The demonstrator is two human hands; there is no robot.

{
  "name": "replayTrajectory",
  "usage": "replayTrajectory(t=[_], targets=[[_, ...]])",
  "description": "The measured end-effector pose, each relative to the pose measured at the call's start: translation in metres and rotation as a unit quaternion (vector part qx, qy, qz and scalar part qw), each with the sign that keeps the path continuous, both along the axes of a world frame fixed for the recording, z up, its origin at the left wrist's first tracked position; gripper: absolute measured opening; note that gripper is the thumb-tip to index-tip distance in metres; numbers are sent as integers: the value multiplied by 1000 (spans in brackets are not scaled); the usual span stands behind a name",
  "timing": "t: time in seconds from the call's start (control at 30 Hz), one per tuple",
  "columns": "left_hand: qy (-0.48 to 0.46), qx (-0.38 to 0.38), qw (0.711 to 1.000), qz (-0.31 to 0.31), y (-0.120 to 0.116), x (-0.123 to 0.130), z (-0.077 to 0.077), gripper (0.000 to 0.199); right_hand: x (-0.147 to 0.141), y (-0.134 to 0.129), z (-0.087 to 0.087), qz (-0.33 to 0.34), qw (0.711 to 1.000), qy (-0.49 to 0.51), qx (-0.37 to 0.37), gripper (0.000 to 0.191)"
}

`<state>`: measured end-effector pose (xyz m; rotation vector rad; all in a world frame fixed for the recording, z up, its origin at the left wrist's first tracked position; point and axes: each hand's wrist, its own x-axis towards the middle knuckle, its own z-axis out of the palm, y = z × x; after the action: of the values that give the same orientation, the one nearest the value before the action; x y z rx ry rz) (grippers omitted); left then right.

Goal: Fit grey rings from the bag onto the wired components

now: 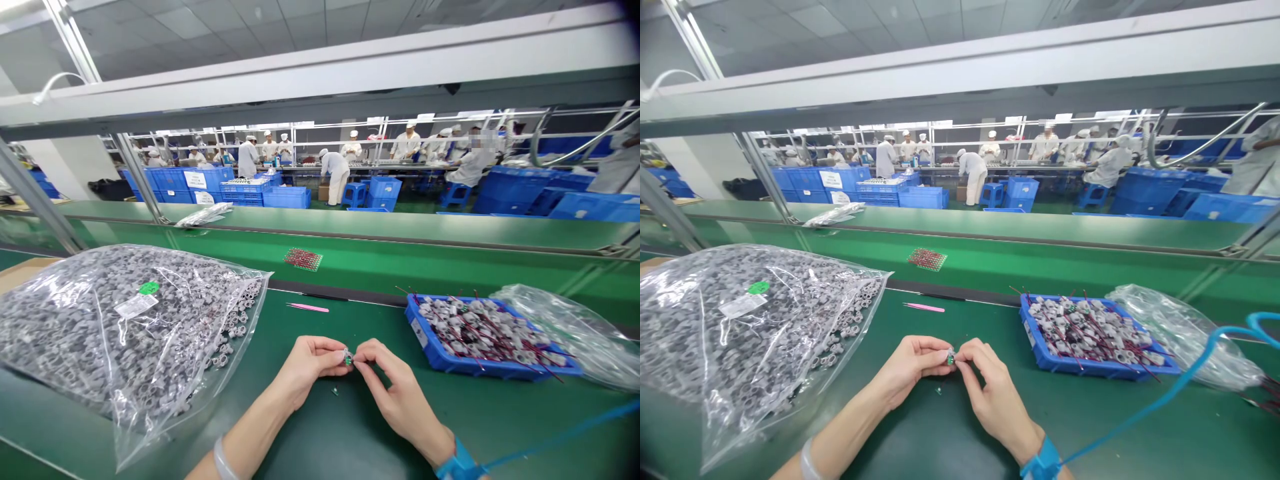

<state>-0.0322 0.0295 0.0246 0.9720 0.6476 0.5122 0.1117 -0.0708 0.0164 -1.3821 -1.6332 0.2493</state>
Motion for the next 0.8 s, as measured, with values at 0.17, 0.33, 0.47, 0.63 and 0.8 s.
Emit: replayTrajectory(t=[0.17,0.33,0.47,0.63,0.8], targets=[[35,26,999,-4,0,0,3,43,3,-1,-2,-11,998,-56,9,13],[40,35,999,-10,-1,1,3,43,6,1,-4,-30,991,-125,23,13],[46,43,998,-8,-2,3,2,44,7,1,-3,-35,981,-181,58,14],[63,69,996,-4,-2,4,-1,41,5,2,-3,-38,968,-232,87,19],[82,98,992,4,-1,7,-1,35,2,1,-5,-37,983,-173,51,19]])
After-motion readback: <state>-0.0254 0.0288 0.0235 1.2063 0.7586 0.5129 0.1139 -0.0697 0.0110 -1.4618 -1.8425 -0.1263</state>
